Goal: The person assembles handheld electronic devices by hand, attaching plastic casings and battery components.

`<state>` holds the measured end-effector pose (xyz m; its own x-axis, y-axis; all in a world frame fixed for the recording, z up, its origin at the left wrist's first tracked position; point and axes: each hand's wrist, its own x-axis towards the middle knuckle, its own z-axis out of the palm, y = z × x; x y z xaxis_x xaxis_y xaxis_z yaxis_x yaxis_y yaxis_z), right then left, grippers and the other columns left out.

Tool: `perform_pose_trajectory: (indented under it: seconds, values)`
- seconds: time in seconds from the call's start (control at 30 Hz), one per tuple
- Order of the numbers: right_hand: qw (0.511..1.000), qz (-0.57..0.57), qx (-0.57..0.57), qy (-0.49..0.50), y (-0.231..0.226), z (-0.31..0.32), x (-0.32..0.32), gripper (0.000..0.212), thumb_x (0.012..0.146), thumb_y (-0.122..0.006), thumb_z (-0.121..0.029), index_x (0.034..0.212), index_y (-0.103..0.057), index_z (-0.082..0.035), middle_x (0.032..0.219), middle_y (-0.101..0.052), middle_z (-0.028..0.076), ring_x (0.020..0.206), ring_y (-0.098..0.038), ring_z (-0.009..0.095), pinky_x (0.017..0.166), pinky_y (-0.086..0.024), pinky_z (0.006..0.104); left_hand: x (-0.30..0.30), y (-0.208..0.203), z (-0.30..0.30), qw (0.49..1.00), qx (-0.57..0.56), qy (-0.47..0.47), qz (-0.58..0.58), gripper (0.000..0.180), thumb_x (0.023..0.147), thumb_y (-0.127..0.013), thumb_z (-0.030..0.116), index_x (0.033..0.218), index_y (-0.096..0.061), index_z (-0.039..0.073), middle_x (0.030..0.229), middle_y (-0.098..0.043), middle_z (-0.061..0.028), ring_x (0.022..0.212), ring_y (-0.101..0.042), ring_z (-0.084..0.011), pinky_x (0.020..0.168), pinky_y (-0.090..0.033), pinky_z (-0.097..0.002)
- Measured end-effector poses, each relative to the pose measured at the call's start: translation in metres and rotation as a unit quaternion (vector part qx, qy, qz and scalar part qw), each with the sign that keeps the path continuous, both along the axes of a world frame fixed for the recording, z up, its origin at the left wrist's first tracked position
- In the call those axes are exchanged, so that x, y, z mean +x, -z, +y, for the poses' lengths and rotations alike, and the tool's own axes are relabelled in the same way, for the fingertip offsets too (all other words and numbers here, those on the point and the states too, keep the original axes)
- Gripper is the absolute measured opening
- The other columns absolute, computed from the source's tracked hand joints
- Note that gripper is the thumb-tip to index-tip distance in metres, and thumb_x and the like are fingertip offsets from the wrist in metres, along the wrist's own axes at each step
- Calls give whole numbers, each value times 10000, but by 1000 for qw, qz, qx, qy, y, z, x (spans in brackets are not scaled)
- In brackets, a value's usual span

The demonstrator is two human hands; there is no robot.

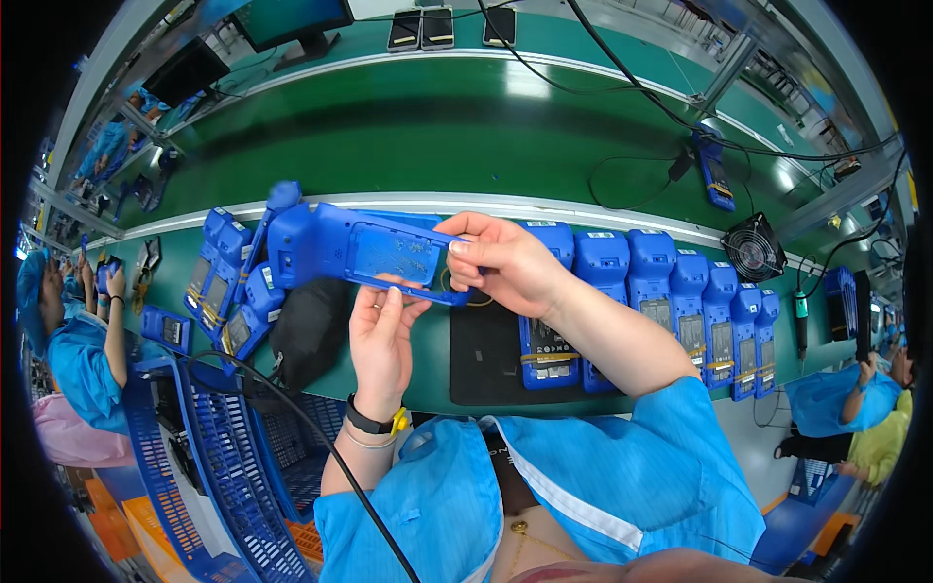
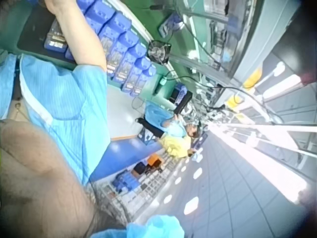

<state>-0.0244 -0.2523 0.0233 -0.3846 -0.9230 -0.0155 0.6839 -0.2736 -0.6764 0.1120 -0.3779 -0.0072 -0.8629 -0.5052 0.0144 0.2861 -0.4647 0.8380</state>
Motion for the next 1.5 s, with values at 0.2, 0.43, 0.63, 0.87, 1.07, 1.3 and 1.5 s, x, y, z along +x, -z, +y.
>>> perform_pose_trajectory:
  seconds: [0.2, 0.43, 0.63, 0.87, 1.07, 1.3, 1.5]
  values:
    - [834, 513, 109, 172, -20, -14, 14, 329, 860, -550, -35, 1184, -500, -12, 940, -591, 105, 770, -578, 186, 723, -462, 326, -13, 3, -9, 974, -135, -172, -64, 279, 937, -500, 117, 1186, -427, 14, 1071, -528, -71, 950, -536, -122, 775, -475, -270]
    - [558, 764, -38, 322, -1, -27, 1, 514, 738, -611, 17, 1228, -455, 5, 835, -567, 84, 685, -518, 236, 642, -405, 346, -21, -22, -2, 994, -57, -92, 30, 225, 939, -498, 102, 1123, -554, -14, 1120, -580, -63, 928, -550, -113, 745, -465, -253]
    - [548, 769, -63, 323, 8, -35, 0, 541, 705, -620, 9, 1223, -466, -9, 784, -543, 66, 654, -498, 222, 632, -398, 331, -18, -17, -1, 996, -22, -53, 64, 186, 926, -519, 72, 1073, -579, -24, 1005, -613, -72, 850, -565, -117, 739, -461, -252]
    - [561, 752, -88, 336, 6, -35, 2, 511, 697, -629, 3, 1188, -488, -23, 753, -524, 62, 660, -497, 226, 630, -397, 334, -18, -14, 0, 994, 12, -50, 94, 155, 914, -526, 28, 1041, -592, -31, 954, -624, -79, 812, -570, -123, 734, -467, -260]
    - [588, 729, -92, 339, 8, -34, 9, 518, 684, -632, 24, 1179, -490, -28, 754, -530, 61, 658, -501, 241, 632, -399, 340, -15, -18, 4, 993, 2, -72, 98, 153, 902, -535, 4, 1039, -590, -35, 960, -628, -92, 793, -581, -134, 713, -475, -256]
    - [551, 746, -111, 357, 14, -33, 8, 501, 676, -629, 17, 1156, -491, -20, 704, -529, 51, 643, -505, 232, 619, -401, 331, -12, -16, 7, 991, -46, -90, 88, 126, 895, -538, -7, 1007, -584, -38, 946, -623, -92, 766, -583, -136, 679, -486, -261]
    - [509, 770, -122, 366, 21, -32, 7, 465, 699, -619, -37, 1145, -487, -18, 684, -516, 38, 612, -495, 214, 592, -397, 322, -10, -15, 11, 983, -109, -119, 83, 94, 892, -539, 3, 978, -560, -27, 947, -607, -90, 769, -577, -133, 690, -489, -258]
